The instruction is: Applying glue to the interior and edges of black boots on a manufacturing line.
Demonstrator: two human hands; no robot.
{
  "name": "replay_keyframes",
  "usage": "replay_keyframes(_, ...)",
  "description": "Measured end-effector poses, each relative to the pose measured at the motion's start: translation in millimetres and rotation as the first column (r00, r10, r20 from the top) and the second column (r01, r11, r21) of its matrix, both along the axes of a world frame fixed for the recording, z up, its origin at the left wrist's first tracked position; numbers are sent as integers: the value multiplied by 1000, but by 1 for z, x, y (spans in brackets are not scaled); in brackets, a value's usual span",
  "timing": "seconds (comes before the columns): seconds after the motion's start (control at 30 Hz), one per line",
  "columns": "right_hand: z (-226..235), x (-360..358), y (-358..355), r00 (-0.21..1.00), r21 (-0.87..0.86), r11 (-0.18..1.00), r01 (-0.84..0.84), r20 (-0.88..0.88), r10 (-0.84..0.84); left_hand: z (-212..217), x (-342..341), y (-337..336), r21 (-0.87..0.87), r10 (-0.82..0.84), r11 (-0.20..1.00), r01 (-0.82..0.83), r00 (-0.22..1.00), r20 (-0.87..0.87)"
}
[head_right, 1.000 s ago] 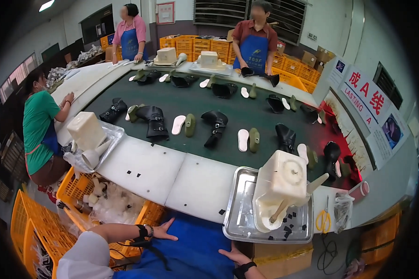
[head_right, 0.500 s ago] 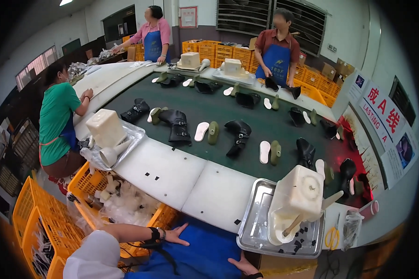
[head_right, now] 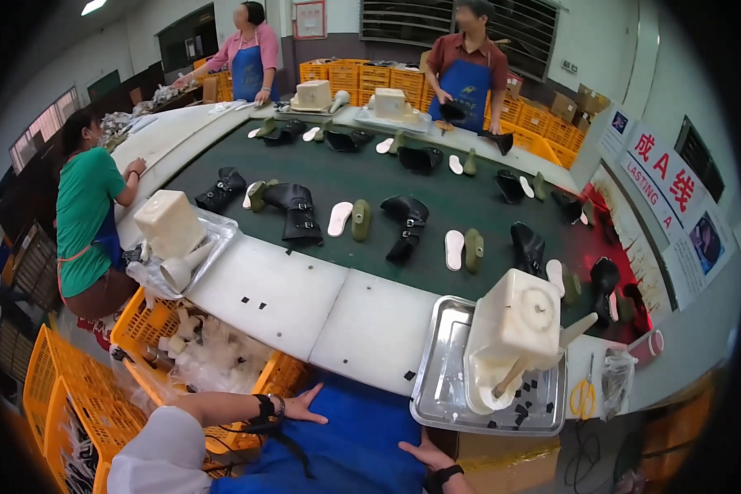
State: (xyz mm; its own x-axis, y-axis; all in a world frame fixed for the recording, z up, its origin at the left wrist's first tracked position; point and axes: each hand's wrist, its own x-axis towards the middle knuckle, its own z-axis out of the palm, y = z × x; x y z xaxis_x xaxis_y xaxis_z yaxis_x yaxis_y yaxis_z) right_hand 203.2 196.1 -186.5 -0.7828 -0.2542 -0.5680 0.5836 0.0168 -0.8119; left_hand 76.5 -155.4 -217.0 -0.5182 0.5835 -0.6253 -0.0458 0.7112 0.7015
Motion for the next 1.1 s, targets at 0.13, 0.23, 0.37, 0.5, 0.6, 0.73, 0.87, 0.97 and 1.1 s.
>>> replay_keyframes(0.13,-12,0,6,1000,29,1000,-5,11,5,4,-2,4,-6,-5,1000,5,1000,6)
replay_keyframes(0.23,-12,0,8,999,71,997,-38,-5,39,10,-3,6,-13,0,1000,0,1000,6)
replay_keyframes(0.37,0,-2,5,999,42,999,-24,31,23,4,-1,5,-13,19,1000,-20,1000,-9)
replay_keyframes(0.5,-20,-1,14,995,183,981,-69,-54,80,4,0,7,-17,-3,1000,3,1000,-5)
replay_keyframes(0.6,-4,-6,13,991,313,941,-132,38,126,3,7,4,-4,-11,1000,11,1000,-19)
replay_keyframes(0.73,36,-17,8,843,765,543,-345,-3,538,13,16,-1,-28,-46,999,45,997,-60)
replay_keyframes(0.87,110,-26,-47,534,975,24,-222,101,840,78,2,-22,-170,-426,901,400,891,-159)
replay_keyframes(0.97,161,-53,-110,329,942,236,-239,-150,932,107,-16,-41,115,-237,942,315,869,-435)
replay_keyframes(1.1,202,-119,-187,235,942,336,16,-331,914,165,-66,-41,128,144,989,-67,552,-821)
